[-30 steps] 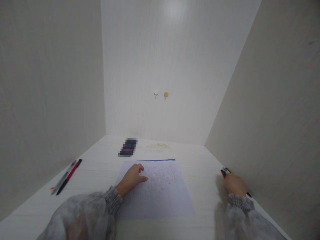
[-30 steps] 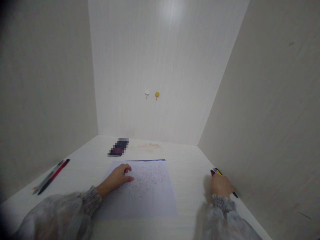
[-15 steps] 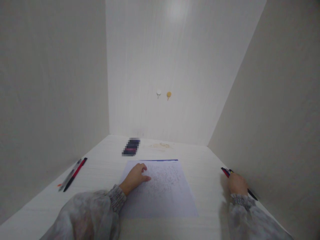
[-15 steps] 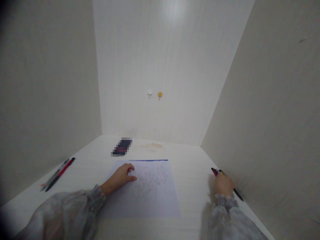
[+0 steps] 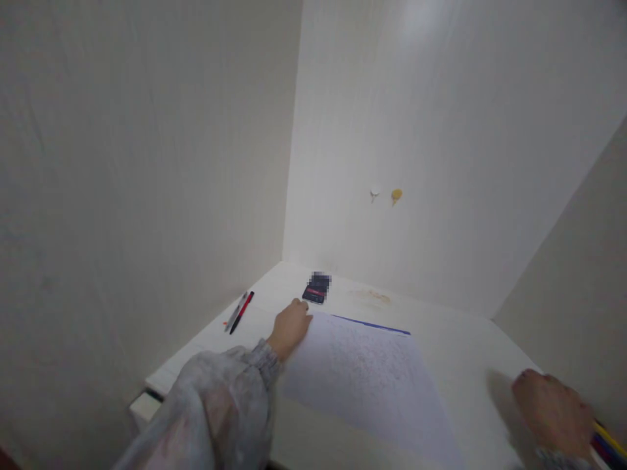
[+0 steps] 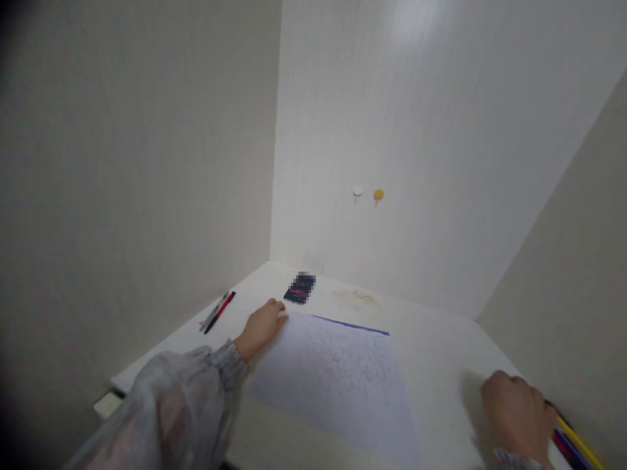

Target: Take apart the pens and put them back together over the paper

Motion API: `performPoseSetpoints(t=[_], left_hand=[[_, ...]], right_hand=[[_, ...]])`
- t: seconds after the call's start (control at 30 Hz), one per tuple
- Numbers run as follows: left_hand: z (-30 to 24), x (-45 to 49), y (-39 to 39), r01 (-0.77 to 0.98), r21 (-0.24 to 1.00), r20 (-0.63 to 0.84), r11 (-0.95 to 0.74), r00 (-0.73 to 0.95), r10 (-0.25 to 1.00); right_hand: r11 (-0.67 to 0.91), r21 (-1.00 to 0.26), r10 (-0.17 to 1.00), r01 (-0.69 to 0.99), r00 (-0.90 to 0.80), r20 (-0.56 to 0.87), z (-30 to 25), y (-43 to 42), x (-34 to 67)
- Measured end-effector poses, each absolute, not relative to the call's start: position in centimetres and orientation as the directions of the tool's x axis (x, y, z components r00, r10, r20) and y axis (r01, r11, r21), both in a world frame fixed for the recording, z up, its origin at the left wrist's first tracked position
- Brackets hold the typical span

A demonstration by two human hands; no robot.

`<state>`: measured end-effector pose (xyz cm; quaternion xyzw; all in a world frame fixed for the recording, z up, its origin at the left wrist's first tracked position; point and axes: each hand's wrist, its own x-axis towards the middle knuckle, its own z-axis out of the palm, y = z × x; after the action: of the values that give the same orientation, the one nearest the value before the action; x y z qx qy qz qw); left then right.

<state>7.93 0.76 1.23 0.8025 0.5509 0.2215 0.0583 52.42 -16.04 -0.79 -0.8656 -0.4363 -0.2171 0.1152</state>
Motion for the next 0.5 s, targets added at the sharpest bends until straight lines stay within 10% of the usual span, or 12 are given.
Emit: performPoseSetpoints(t=[0.23,0.5], left_hand=[[1.6,-0.8,2.3,0.997,0.073,0.233,0.031,-0.047,0.971],[1.1,-1.4,2.8,0.993,0.111,0.187,-0.029,0.008,0.982]], right_hand=[[-0.436,0.102,0.793,0.894,0.328,0.513,0.9,-12.8,45.6],[-0.152,-0.049,0.852,0.987,0.156,0.499,1.7,-10.0,39.1]])
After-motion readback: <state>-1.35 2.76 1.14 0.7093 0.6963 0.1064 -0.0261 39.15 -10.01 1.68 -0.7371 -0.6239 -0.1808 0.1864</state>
